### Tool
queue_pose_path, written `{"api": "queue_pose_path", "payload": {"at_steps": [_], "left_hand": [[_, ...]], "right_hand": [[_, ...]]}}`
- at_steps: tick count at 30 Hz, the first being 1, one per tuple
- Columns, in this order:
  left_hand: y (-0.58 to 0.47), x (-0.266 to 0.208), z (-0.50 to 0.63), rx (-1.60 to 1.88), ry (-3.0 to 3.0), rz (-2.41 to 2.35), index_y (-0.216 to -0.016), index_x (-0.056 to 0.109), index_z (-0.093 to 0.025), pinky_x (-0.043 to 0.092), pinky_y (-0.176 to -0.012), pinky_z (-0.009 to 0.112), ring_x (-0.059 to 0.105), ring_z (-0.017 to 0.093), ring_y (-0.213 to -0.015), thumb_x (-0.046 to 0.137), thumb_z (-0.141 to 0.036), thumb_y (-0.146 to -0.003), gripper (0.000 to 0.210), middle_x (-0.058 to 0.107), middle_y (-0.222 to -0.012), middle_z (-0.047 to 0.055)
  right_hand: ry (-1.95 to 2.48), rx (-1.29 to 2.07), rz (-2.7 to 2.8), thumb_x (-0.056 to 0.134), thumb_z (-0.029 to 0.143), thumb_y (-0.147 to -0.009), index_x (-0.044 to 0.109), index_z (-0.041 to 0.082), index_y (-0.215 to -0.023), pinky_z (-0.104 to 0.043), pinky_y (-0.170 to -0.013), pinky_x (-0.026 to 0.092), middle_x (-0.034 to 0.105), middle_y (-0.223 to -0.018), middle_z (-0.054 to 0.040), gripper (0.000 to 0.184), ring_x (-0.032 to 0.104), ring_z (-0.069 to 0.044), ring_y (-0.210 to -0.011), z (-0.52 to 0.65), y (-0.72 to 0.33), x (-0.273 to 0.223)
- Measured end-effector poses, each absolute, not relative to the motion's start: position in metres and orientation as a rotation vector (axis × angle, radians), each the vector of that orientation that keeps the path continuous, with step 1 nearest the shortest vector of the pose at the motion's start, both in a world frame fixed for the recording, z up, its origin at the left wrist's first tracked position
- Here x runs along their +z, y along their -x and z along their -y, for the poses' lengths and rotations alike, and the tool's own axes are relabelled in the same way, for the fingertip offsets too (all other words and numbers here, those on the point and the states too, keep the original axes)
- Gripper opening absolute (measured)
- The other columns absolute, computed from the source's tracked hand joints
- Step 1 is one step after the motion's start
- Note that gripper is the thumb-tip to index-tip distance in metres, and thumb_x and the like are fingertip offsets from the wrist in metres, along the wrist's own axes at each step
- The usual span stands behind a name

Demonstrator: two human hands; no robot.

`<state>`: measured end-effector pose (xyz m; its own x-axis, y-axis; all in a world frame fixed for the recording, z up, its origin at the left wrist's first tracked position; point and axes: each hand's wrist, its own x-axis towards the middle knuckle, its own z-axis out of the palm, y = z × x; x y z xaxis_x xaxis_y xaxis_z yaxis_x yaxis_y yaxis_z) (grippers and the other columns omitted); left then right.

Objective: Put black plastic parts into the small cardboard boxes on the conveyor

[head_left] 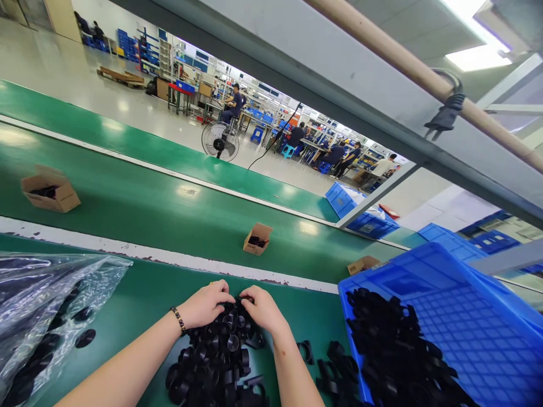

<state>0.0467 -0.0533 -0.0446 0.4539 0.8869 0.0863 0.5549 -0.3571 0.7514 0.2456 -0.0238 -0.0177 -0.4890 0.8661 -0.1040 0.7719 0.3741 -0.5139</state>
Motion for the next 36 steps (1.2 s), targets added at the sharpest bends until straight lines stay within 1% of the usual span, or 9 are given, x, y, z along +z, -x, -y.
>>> {"api": "queue_pose_path", "payload": {"at_steps": [4,8,11,15,20,24,27,32,36], "left_hand": [[-0.052,-0.044,0.056,0.615,-2.123,-1.229,-0.088,0.058,-0.025,0.037,-0.078,0.027,0.047,0.016,-0.088,0.049,-0.016,-0.07,0.022,0.048,-0.098,0.0],[-0.053,-0.043,0.057,0.6,-2.158,-1.214,-0.076,0.056,-0.022,0.036,-0.073,0.026,0.047,0.016,-0.082,0.048,-0.019,-0.072,0.009,0.052,-0.087,0.0],[-0.052,-0.043,0.055,0.628,-2.1,-1.218,-0.07,0.055,-0.021,0.035,-0.07,0.026,0.048,0.015,-0.077,0.045,-0.019,-0.073,0.011,0.053,-0.079,0.0],[-0.042,-0.046,0.049,0.731,-1.82,-1.255,-0.067,0.053,-0.019,0.036,-0.062,0.024,0.048,0.014,-0.067,0.046,-0.027,-0.072,0.011,0.054,-0.071,0.0],[-0.033,-0.05,0.04,0.832,-1.462,-1.253,-0.065,0.051,-0.018,0.034,-0.054,0.022,0.045,0.012,-0.056,0.051,-0.035,-0.067,0.017,0.05,-0.059,-0.004],[-0.033,-0.051,0.038,0.919,-1.388,-1.273,-0.064,0.053,-0.017,0.033,-0.052,0.021,0.043,0.011,-0.053,0.052,-0.035,-0.065,0.018,0.05,-0.057,-0.004],[-0.034,-0.048,0.038,0.922,-1.375,-1.293,-0.062,0.054,-0.017,0.032,-0.051,0.021,0.041,0.011,-0.051,0.053,-0.035,-0.065,0.018,0.049,-0.054,-0.004],[-0.034,-0.042,0.039,0.924,-1.374,-1.302,-0.061,0.053,-0.017,0.033,-0.052,0.022,0.041,0.011,-0.051,0.052,-0.036,-0.065,0.019,0.049,-0.055,-0.004],[-0.034,-0.044,0.039,0.929,-1.353,-1.28,-0.063,0.051,-0.017,0.033,-0.051,0.021,0.041,0.01,-0.051,0.051,-0.037,-0.066,0.02,0.048,-0.055,-0.005]], "right_hand": [[1.489,0.741,2.424,0.046,0.019,-0.074,0.062,0.021,-0.087,-0.023,-0.071,0.039,0.06,-0.084,-0.0014,0.021,0.054,-0.013,-0.079,0.022,-0.244,-0.017],[1.544,0.665,2.376,0.044,0.021,-0.076,0.062,0.02,-0.087,-0.024,-0.072,0.039,0.061,-0.085,-0.0022,0.022,0.054,-0.014,-0.079,0.019,-0.263,0.006],[1.675,0.487,2.275,0.042,0.024,-0.077,0.062,0.02,-0.085,-0.025,-0.072,0.039,0.062,-0.085,-0.0024,0.022,0.055,-0.015,-0.08,0.018,-0.294,0.032],[1.959,0.154,2.197,0.041,0.027,-0.077,0.061,0.021,-0.074,-0.023,-0.064,0.037,0.061,-0.077,-0.0021,0.021,0.055,-0.014,-0.072,0.032,-0.34,0.053],[2.334,0.118,2.321,0.05,0.033,-0.071,0.057,0.02,-0.053,-0.024,-0.053,0.034,0.061,-0.062,-0.005,0.023,0.057,-0.016,-0.062,0.061,-0.365,0.028],[2.49,0.164,2.383,0.056,0.027,-0.064,0.059,0.018,-0.059,-0.026,-0.052,0.035,0.062,-0.064,-0.0076,0.01,0.059,-0.021,-0.064,0.069,-0.365,-0.002],[2.431,0.078,2.387,0.05,0.018,-0.068,0.06,0.018,-0.065,-0.026,-0.055,0.036,0.061,-0.069,-0.0078,0.01,0.059,-0.019,-0.068,0.06,-0.357,-0.005],[2.081,-0.07,2.28,0.04,0.025,-0.08,0.061,0.02,-0.075,-0.024,-0.061,0.038,0.056,-0.082,-0.0059,0.022,0.055,-0.014,-0.071,0.027,-0.319,0.0],[1.785,-0.073,2.233,0.04,0.022,-0.081,0.062,0.02,-0.085,-0.026,-0.074,0.04,0.053,-0.094,-0.0074,0.023,0.052,-0.016,-0.084,0.007,-0.287,-0.027]]}}
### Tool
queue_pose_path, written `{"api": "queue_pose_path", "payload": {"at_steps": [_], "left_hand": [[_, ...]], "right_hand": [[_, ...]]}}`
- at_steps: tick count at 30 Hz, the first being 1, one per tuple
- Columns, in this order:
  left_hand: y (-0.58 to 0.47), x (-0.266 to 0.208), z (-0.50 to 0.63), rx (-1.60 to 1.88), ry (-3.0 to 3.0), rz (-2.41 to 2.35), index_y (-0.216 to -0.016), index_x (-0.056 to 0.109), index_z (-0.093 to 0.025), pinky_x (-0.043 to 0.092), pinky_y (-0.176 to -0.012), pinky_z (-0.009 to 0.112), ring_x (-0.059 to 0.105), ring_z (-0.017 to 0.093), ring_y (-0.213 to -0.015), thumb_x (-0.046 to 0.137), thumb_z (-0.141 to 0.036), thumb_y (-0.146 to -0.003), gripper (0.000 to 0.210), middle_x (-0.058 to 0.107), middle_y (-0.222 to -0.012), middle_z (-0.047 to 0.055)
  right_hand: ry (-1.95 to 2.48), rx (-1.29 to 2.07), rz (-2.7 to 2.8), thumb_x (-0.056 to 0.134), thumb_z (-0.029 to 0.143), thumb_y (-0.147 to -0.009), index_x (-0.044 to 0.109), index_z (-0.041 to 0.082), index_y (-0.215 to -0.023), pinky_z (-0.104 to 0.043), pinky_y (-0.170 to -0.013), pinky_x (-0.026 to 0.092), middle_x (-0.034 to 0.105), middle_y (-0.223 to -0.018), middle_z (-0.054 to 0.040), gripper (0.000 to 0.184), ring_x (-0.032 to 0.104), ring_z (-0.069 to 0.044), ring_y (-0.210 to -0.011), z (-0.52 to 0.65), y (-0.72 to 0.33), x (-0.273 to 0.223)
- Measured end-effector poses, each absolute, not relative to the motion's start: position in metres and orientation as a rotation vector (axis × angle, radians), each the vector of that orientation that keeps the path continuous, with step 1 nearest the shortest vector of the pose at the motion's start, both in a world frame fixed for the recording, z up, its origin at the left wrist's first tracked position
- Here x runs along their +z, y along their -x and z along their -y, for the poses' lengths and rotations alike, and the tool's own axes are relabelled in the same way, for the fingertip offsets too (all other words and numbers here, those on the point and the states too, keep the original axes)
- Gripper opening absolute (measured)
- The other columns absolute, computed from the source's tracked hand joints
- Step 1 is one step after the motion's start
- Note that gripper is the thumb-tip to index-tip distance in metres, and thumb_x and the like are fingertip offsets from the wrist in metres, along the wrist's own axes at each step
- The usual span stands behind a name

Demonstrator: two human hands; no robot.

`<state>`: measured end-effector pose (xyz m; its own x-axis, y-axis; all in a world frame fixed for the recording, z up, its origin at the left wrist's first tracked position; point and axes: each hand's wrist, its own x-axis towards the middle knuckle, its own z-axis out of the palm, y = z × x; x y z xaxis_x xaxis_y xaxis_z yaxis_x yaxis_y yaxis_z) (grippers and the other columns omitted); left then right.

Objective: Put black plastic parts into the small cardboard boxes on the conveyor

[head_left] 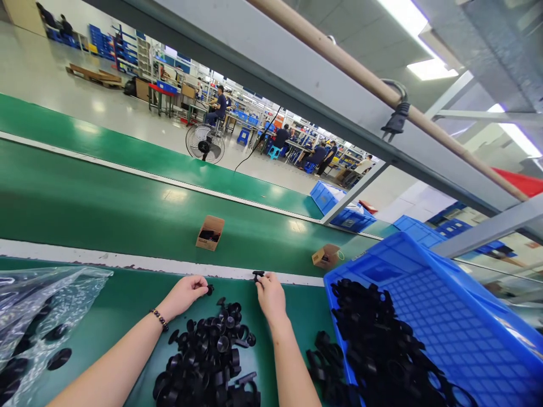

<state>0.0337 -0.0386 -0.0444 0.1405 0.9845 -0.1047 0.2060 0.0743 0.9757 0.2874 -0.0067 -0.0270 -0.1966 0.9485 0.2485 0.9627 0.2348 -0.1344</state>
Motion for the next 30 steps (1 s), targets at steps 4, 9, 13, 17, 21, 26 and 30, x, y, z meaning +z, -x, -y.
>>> {"api": "queue_pose_path", "payload": {"at_steps": [4,9,13,17,21,26,30], "left_hand": [[-0.034,-0.051,0.037,0.923,-1.326,-1.272,-0.064,0.05,-0.017,0.031,-0.049,0.021,0.039,0.009,-0.047,0.051,-0.038,-0.067,0.021,0.046,-0.053,-0.006],[-0.035,-0.055,0.036,0.918,-1.33,-1.281,-0.064,0.05,-0.017,0.031,-0.049,0.02,0.039,0.009,-0.048,0.051,-0.037,-0.067,0.02,0.045,-0.053,-0.006],[-0.034,-0.054,0.038,0.918,-1.328,-1.283,-0.064,0.05,-0.018,0.032,-0.05,0.021,0.04,0.01,-0.049,0.052,-0.039,-0.066,0.021,0.046,-0.054,-0.006],[-0.034,-0.053,0.038,0.901,-1.342,-1.294,-0.064,0.049,-0.018,0.032,-0.05,0.021,0.04,0.01,-0.049,0.052,-0.042,-0.066,0.024,0.046,-0.055,-0.005],[-0.035,-0.054,0.038,0.88,-1.365,-1.296,-0.065,0.048,-0.018,0.033,-0.052,0.021,0.04,0.01,-0.051,0.05,-0.043,-0.067,0.025,0.045,-0.056,-0.005],[-0.035,-0.058,0.036,0.867,-1.426,-1.314,-0.065,0.047,-0.018,0.032,-0.053,0.021,0.039,0.01,-0.053,0.047,-0.038,-0.07,0.021,0.042,-0.056,-0.006],[-0.036,-0.058,0.036,0.859,-1.464,-1.339,-0.065,0.048,-0.018,0.032,-0.054,0.021,0.04,0.011,-0.054,0.046,-0.036,-0.07,0.019,0.044,-0.057,-0.005]], "right_hand": [[1.621,0.016,2.261,0.038,0.014,-0.08,0.06,0.019,-0.099,-0.029,-0.084,0.039,0.049,-0.111,-0.0088,0.029,0.048,-0.017,-0.098,0.002,-0.279,-0.058],[1.605,0.036,2.241,0.038,0.016,-0.081,0.06,0.022,-0.098,-0.029,-0.084,0.039,0.048,-0.115,-0.0071,0.029,0.048,-0.016,-0.1,0.004,-0.284,-0.063],[1.614,0.03,2.201,0.042,0.017,-0.08,0.061,0.021,-0.095,-0.029,-0.082,0.039,0.053,-0.103,-0.0062,0.024,0.049,-0.016,-0.095,0.007,-0.282,-0.06],[1.606,-0.013,2.178,0.044,0.021,-0.08,0.062,0.02,-0.088,-0.028,-0.079,0.039,0.054,-0.097,-0.0058,0.02,0.05,-0.015,-0.087,0.008,-0.284,-0.057],[1.609,-0.253,2.022,0.038,0.018,-0.082,0.064,0.018,-0.083,-0.028,-0.082,0.037,0.053,-0.103,-0.0077,0.026,0.047,-0.016,-0.09,-0.018,-0.319,-0.04],[1.822,-0.555,1.764,0.039,0.02,-0.079,0.065,0.015,-0.076,-0.03,-0.076,0.036,0.059,-0.094,-0.009,0.027,0.048,-0.019,-0.085,-0.082,-0.4,-0.002],[2.114,-0.62,1.806,0.034,0.021,-0.081,0.064,0.014,-0.089,-0.029,-0.08,0.032,0.054,-0.11,-0.0084,0.032,0.046,-0.02,-0.098,-0.115,-0.44,0.013]]}}
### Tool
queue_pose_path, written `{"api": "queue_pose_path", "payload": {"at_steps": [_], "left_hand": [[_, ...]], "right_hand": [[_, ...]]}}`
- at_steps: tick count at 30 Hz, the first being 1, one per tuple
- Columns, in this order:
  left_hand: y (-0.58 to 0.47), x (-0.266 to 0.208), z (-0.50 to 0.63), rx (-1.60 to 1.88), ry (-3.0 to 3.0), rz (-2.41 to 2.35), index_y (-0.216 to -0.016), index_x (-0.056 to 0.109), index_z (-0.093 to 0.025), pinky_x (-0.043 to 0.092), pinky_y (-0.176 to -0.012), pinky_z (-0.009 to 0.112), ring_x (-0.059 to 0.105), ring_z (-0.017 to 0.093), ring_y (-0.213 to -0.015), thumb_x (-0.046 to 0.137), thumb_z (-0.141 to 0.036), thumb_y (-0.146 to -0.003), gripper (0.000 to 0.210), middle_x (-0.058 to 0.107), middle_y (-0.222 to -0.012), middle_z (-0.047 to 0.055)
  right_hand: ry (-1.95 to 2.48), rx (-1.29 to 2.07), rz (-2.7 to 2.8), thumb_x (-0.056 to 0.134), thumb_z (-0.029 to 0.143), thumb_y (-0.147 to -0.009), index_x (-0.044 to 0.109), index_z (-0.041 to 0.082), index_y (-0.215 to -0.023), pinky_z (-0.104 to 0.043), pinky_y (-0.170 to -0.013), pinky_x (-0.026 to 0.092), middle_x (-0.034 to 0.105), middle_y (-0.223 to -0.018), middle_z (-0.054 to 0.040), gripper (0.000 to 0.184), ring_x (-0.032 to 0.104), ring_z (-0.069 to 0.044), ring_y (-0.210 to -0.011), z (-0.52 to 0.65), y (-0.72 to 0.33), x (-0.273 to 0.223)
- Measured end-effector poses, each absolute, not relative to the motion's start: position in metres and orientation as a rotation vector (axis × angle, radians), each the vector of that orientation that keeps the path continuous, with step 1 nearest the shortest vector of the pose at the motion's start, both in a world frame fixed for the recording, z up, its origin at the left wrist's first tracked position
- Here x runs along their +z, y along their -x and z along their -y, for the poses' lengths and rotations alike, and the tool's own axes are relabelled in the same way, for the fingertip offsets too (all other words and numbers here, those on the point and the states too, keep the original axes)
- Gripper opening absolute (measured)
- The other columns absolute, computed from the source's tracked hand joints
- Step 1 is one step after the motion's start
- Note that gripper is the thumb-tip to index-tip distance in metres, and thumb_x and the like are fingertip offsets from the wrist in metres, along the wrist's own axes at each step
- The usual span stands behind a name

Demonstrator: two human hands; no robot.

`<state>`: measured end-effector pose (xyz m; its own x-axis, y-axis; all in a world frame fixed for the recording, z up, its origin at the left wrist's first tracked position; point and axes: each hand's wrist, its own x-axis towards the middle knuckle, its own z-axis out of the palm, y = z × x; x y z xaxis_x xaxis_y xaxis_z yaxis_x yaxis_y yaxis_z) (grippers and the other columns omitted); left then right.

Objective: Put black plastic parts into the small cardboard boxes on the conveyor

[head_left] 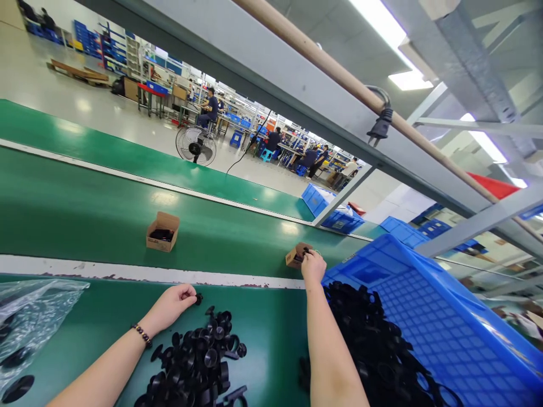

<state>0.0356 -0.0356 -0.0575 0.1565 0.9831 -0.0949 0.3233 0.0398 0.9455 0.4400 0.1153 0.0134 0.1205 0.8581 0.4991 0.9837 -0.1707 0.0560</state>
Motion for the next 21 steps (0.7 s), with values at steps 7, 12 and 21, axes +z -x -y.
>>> {"api": "queue_pose_path", "payload": {"at_steps": [7,12,21], "left_hand": [[-0.037,-0.055,0.035,0.854,-1.466,-1.369,-0.065,0.05,-0.018,0.032,-0.053,0.021,0.04,0.01,-0.052,0.046,-0.035,-0.07,0.019,0.046,-0.057,-0.005],[-0.037,-0.055,0.036,0.834,-1.476,-1.382,-0.066,0.05,-0.018,0.032,-0.052,0.02,0.04,0.01,-0.052,0.046,-0.036,-0.07,0.019,0.047,-0.057,-0.005],[-0.036,-0.057,0.036,0.84,-1.483,-1.366,-0.066,0.05,-0.018,0.032,-0.052,0.021,0.041,0.01,-0.051,0.046,-0.035,-0.07,0.018,0.046,-0.057,-0.005]], "right_hand": [[2.191,-0.419,2.223,0.038,0.008,-0.073,0.063,0.012,-0.089,-0.025,-0.078,0.033,0.055,-0.111,-0.0095,0.03,0.053,-0.017,-0.089,-0.136,-0.439,0.009],[2.244,-0.235,2.387,0.048,0.009,-0.067,0.062,0.012,-0.087,-0.025,-0.076,0.033,0.062,-0.093,-0.0104,0.025,0.054,-0.019,-0.088,-0.145,-0.431,0.006],[2.22,-0.174,2.416,0.043,0.007,-0.067,0.057,0.013,-0.097,-0.039,-0.096,0.013,0.061,-0.098,-0.0098,0.034,0.051,-0.019,-0.097,-0.139,-0.394,-0.004]]}}
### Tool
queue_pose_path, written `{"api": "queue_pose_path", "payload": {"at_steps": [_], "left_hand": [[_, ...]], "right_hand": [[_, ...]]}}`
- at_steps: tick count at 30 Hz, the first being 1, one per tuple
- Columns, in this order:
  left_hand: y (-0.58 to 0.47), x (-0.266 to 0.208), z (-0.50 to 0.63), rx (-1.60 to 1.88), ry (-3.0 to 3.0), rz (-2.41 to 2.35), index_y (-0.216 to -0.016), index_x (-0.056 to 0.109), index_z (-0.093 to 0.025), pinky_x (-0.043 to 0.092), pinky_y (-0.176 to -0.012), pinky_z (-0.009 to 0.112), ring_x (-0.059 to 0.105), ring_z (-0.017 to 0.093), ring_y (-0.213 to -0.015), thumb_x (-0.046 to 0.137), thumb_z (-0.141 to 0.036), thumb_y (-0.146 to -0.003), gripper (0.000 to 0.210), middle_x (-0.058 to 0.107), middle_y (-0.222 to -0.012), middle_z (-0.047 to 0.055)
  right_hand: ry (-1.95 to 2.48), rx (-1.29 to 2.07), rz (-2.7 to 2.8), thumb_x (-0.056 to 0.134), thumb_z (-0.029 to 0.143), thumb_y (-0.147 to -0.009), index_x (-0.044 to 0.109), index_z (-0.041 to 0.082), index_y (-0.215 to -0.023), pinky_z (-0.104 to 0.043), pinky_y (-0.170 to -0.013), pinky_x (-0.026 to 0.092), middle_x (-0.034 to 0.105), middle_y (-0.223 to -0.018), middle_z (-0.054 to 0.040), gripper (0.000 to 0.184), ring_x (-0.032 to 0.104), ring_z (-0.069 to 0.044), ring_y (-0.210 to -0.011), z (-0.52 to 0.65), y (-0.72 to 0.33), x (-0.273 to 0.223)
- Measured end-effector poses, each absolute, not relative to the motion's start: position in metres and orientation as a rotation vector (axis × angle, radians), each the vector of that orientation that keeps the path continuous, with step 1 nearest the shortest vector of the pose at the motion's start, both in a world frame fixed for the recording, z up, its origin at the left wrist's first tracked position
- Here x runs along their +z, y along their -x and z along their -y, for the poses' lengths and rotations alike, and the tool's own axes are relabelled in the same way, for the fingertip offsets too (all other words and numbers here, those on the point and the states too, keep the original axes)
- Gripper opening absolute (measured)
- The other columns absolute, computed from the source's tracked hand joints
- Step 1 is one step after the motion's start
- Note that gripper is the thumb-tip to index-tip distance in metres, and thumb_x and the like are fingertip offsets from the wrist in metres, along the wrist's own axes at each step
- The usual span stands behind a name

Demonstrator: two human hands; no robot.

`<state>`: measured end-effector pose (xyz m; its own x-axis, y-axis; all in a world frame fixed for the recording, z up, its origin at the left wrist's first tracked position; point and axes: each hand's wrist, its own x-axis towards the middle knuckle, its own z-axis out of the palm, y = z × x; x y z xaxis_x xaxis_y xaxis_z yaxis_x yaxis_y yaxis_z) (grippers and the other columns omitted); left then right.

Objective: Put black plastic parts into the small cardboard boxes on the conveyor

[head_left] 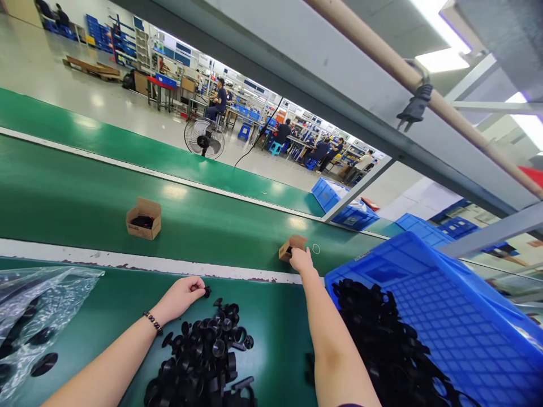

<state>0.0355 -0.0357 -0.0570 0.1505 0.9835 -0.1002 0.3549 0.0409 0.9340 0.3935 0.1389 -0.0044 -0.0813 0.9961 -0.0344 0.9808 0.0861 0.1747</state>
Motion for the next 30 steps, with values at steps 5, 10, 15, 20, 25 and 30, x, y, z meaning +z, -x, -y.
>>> {"api": "queue_pose_path", "payload": {"at_steps": [5,10,15,20,25,30], "left_hand": [[-0.035,-0.056,0.036,0.876,-1.464,-1.346,-0.066,0.05,-0.017,0.033,-0.052,0.021,0.042,0.01,-0.052,0.047,-0.032,-0.07,0.016,0.046,-0.057,-0.005],[-0.038,-0.054,0.037,0.95,-1.436,-1.313,-0.065,0.05,-0.017,0.035,-0.053,0.021,0.043,0.01,-0.052,0.047,-0.03,-0.07,0.014,0.048,-0.057,-0.005],[-0.041,-0.048,0.04,1.042,-1.465,-1.244,-0.065,0.053,-0.017,0.039,-0.061,0.022,0.049,0.012,-0.062,0.048,-0.029,-0.07,0.014,0.054,-0.063,-0.003],[-0.042,-0.049,0.042,1.051,-1.442,-1.172,-0.078,0.057,-0.016,0.042,-0.067,0.025,0.052,0.013,-0.07,0.048,-0.03,-0.072,0.018,0.059,-0.074,0.001],[-0.042,-0.056,0.039,1.017,-1.374,-1.175,-0.09,0.054,-0.015,0.044,-0.066,0.026,0.053,0.013,-0.069,0.048,-0.034,-0.073,0.027,0.059,-0.078,0.003],[-0.04,-0.052,0.04,0.957,-1.398,-1.219,-0.086,0.056,-0.015,0.043,-0.064,0.026,0.053,0.014,-0.066,0.046,-0.037,-0.073,0.027,0.06,-0.074,0.003]], "right_hand": [[-2.087,0.291,-2.247,0.039,0.004,-0.069,0.058,0.009,-0.095,-0.044,-0.098,0.009,0.056,-0.106,-0.0141,0.033,0.049,-0.021,-0.1,-0.118,-0.369,0.011],[-2.145,0.087,-2.81,0.037,0.018,-0.08,0.058,0.012,-0.097,-0.033,-0.09,0.032,0.056,-0.105,-0.0123,0.028,0.049,-0.019,-0.099,-0.06,-0.299,0.013],[-1.501,-0.976,-3.063,0.051,0.031,-0.075,0.052,0.024,-0.109,-0.024,-0.068,0.044,0.06,-0.096,-0.0019,0.034,0.056,-0.012,-0.074,0.014,-0.211,-0.013],[-1.667,-1.115,-3.0,0.041,0.016,-0.077,0.057,0.021,-0.092,-0.024,-0.068,0.043,0.06,-0.079,-0.0002,0.022,0.056,-0.011,-0.07,0.017,-0.207,-0.024],[-2.324,-0.328,-3.094,0.039,0.019,-0.077,0.059,0.018,-0.082,-0.028,-0.081,0.038,0.054,-0.096,-0.0075,0.02,0.049,-0.016,-0.093,-0.044,-0.266,0.005],[-2.47,0.078,-2.717,0.035,0.022,-0.08,0.06,0.018,-0.09,-0.027,-0.081,0.035,0.053,-0.099,-0.0081,0.028,0.047,-0.017,-0.094,-0.101,-0.288,0.02]]}}
